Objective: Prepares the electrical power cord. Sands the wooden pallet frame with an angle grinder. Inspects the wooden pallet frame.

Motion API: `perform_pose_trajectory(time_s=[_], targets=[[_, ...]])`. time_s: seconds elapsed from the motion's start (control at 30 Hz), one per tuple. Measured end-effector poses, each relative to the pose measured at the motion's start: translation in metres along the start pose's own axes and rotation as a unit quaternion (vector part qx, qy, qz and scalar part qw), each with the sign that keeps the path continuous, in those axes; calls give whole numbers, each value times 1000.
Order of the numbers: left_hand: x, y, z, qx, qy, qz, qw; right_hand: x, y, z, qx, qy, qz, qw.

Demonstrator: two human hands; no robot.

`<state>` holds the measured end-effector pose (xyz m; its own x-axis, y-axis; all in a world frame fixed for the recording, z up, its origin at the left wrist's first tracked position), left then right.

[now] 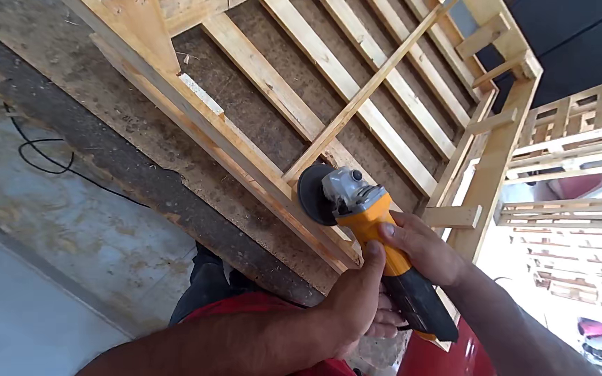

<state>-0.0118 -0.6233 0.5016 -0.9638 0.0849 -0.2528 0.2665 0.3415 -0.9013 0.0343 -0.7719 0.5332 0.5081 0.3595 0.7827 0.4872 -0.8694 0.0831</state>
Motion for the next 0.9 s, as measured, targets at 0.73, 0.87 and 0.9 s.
perform_pose_trajectory(time_s=[0.73, 0.87, 0.9], targets=[[1, 5, 9, 33, -39, -6, 999, 10, 0, -1, -39, -45, -63, 996], [2, 1, 9, 32, -36, -2, 999, 12, 2, -3, -37, -41, -70, 996], [7, -1, 8, 39, -39, 5, 998, 11, 0, -5, -25, -40, -74, 996]])
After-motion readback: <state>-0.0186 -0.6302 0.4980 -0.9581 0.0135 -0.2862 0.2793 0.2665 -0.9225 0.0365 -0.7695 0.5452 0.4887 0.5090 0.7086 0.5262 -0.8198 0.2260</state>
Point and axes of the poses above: each hand's wrist, its own z-axis towards the middle knuckle, its own y-axis out of the back of the hand, x = y × z, the point moved 4 cm from there along z, towards the middle knuckle, and after that the axes turned 13 degrees about x, right-handed, at the moved point
